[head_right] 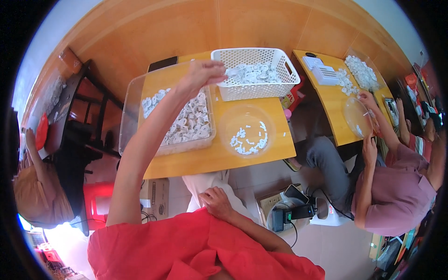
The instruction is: The person assembles plastic components by picking up round plastic bases from a container and inserting small plastic pins into the bases by hand.
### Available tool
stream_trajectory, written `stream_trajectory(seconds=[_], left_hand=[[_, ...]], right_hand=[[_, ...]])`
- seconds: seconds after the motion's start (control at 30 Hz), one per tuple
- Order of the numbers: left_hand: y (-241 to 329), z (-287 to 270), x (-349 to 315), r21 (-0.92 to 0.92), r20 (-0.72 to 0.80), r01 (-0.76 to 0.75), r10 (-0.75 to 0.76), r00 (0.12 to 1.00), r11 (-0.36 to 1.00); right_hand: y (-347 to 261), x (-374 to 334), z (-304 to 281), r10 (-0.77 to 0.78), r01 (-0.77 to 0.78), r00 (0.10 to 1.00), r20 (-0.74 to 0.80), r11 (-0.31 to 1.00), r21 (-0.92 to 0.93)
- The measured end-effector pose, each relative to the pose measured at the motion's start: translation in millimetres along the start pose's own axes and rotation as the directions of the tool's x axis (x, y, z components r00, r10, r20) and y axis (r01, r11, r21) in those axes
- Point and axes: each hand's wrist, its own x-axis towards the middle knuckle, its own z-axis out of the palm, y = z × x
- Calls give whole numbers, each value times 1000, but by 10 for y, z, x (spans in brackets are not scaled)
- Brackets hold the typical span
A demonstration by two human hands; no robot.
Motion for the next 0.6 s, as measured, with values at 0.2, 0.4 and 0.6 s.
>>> stream_trajectory(seconds=[0.2, 0.4, 0.6], left_hand=[[7, -256, -257, 146, -18, -20, 23, 1000, 989], [-824, -915, -431, 850, 241, -186, -50, 969, 492], [-1139, -759, -460, 897, 412, -376, -135, 901, 232]], right_hand=[[73, 29, -4, 41, -41, 998, -36, 999, 2], [70, 4, 2, 7, -7, 1000, -30, 1000, -4], [24, 4, -9, 47, -46, 997, -66, 999, 15]])
